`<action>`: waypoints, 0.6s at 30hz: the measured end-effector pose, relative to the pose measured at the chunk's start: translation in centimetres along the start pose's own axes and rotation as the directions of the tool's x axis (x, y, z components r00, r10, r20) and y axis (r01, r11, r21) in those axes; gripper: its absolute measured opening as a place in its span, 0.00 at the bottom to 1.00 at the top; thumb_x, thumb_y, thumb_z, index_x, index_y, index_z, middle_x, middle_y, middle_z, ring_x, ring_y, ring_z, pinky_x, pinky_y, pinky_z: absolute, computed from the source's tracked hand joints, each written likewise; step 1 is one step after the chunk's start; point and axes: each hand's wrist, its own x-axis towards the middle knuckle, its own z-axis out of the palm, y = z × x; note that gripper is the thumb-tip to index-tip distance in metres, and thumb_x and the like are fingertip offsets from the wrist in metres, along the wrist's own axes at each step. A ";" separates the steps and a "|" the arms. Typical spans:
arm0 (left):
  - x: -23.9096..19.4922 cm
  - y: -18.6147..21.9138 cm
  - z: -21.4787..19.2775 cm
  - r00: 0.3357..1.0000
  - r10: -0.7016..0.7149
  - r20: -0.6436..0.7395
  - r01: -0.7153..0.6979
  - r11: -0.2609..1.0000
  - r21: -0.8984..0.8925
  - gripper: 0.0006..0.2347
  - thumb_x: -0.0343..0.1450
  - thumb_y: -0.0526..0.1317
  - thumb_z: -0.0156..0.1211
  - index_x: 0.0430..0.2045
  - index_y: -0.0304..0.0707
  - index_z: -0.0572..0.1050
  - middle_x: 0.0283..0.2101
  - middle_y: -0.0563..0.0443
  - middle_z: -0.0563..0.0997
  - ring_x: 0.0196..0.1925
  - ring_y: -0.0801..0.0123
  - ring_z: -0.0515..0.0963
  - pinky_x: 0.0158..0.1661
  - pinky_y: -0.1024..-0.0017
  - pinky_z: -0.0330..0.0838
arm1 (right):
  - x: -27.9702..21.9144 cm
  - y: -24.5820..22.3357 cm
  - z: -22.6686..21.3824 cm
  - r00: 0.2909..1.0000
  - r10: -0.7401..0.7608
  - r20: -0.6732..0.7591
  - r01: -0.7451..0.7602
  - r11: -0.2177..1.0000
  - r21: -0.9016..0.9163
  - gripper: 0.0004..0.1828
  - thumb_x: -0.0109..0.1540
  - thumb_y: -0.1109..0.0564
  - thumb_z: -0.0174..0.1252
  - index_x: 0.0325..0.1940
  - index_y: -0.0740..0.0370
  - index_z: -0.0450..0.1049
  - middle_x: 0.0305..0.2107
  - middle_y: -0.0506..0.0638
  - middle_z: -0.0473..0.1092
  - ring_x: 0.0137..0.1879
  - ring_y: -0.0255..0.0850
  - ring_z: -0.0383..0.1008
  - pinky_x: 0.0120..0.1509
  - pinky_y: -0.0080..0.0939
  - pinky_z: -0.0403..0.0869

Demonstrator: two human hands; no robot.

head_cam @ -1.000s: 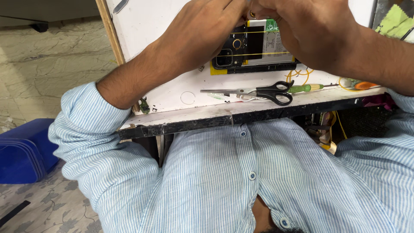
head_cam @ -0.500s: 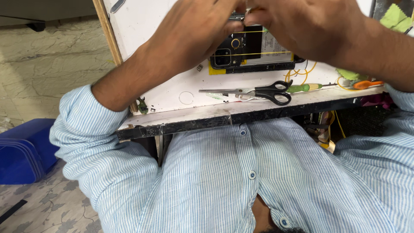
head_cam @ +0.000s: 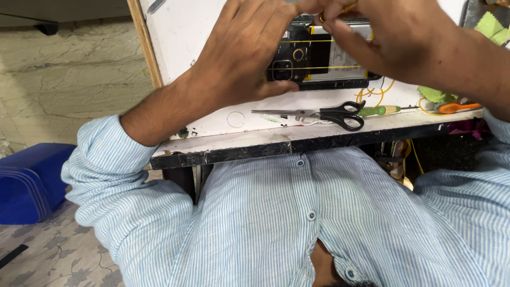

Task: The person uses a screwdriver to remove screws from a disassembled smartphone and then uses a soldering iron to work on the internal circuit board. The person repeatedly adjusts components and applies heat to specific points on the board.

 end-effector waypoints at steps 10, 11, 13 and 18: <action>-0.9 -0.4 1.1 0.994 0.098 -0.047 -0.091 0.987 0.133 0.31 0.65 0.58 0.79 0.51 0.34 0.72 0.56 0.44 0.73 0.63 0.54 0.72 0.63 0.49 0.61 | 1.1 -1.1 0.5 0.997 -0.068 -0.025 0.064 0.986 -0.153 0.12 0.68 0.55 0.65 0.47 0.68 0.75 0.31 0.53 0.74 0.29 0.41 0.73 0.30 0.38 0.71; -0.8 -0.5 1.2 0.991 0.120 -0.065 -0.110 0.983 0.145 0.30 0.65 0.58 0.79 0.50 0.35 0.73 0.57 0.44 0.73 0.63 0.55 0.71 0.63 0.48 0.60 | 1.2 -1.0 0.3 0.998 -0.062 -0.022 0.057 0.985 -0.164 0.13 0.67 0.55 0.65 0.47 0.69 0.76 0.30 0.54 0.74 0.28 0.41 0.73 0.29 0.38 0.71; -0.8 -0.6 1.2 0.992 0.117 -0.057 -0.110 0.987 0.115 0.29 0.66 0.57 0.79 0.51 0.36 0.73 0.57 0.43 0.72 0.63 0.54 0.71 0.62 0.49 0.61 | 1.3 -0.9 0.0 0.999 -0.041 -0.011 0.038 0.980 -0.197 0.14 0.66 0.54 0.65 0.46 0.70 0.76 0.29 0.55 0.74 0.26 0.42 0.72 0.27 0.38 0.70; -1.0 -0.7 1.1 0.993 0.112 -0.045 -0.106 0.988 0.113 0.29 0.68 0.57 0.77 0.51 0.34 0.72 0.56 0.42 0.72 0.64 0.53 0.70 0.62 0.49 0.60 | 0.9 -0.5 0.7 0.997 -0.075 0.000 0.075 0.992 -0.106 0.08 0.73 0.59 0.59 0.53 0.68 0.72 0.35 0.52 0.73 0.32 0.35 0.73 0.34 0.30 0.70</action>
